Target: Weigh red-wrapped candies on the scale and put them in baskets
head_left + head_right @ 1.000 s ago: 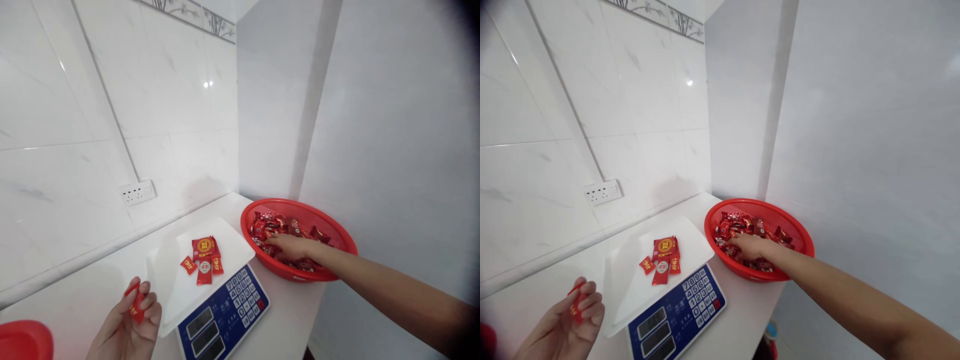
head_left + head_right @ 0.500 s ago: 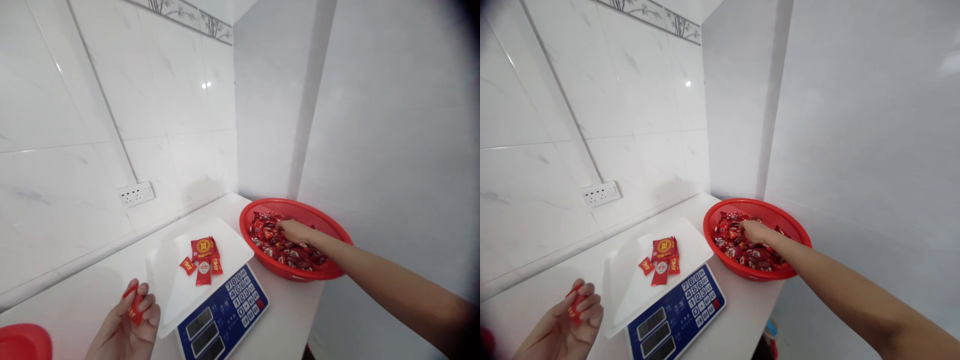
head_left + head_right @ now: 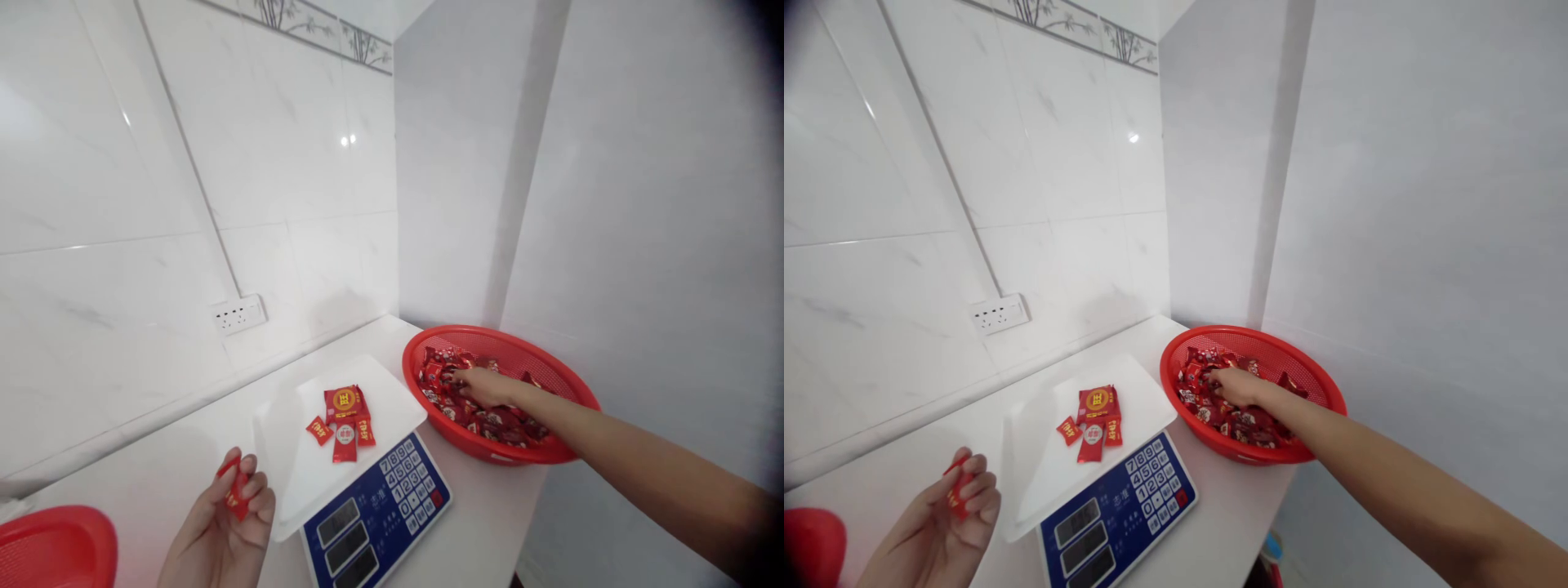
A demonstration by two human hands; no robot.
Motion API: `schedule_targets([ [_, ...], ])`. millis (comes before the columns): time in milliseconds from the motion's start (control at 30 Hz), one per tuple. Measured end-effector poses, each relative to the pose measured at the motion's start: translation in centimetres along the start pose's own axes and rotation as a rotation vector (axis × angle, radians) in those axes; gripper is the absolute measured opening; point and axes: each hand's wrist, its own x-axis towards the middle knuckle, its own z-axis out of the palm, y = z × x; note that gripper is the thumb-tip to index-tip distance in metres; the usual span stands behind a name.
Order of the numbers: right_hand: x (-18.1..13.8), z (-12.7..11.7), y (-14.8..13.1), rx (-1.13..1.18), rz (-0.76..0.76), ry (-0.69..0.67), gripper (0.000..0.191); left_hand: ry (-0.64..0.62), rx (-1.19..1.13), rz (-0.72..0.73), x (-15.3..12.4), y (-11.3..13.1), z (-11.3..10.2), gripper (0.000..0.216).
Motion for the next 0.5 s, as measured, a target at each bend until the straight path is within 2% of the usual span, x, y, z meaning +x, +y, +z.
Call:
schedule_targets([
  [100,-0.2,-1.8,-1.8,0.098,-0.051,0.125,0.028,0.008,0.009,0.010,-0.1,-0.3,0.2,0.024],
  [200,-0.3,-2.3,-5.6,0.296,-0.206,0.206,0.025,-0.027,0.011,0.022,0.0,-0.6,0.2,0.023],
  [367,0.1,-0.2,-13.1,0.319,-0.382,0.217,0.025,-0.058,0.020,0.041,-0.3,-0.4,-0.2,0.022],
  [500,0.8,2.1,-17.1,0.341,-0.496,0.283,0.031,-0.064,0.013,0.050,-0.5,-0.2,-0.4,0.022],
])
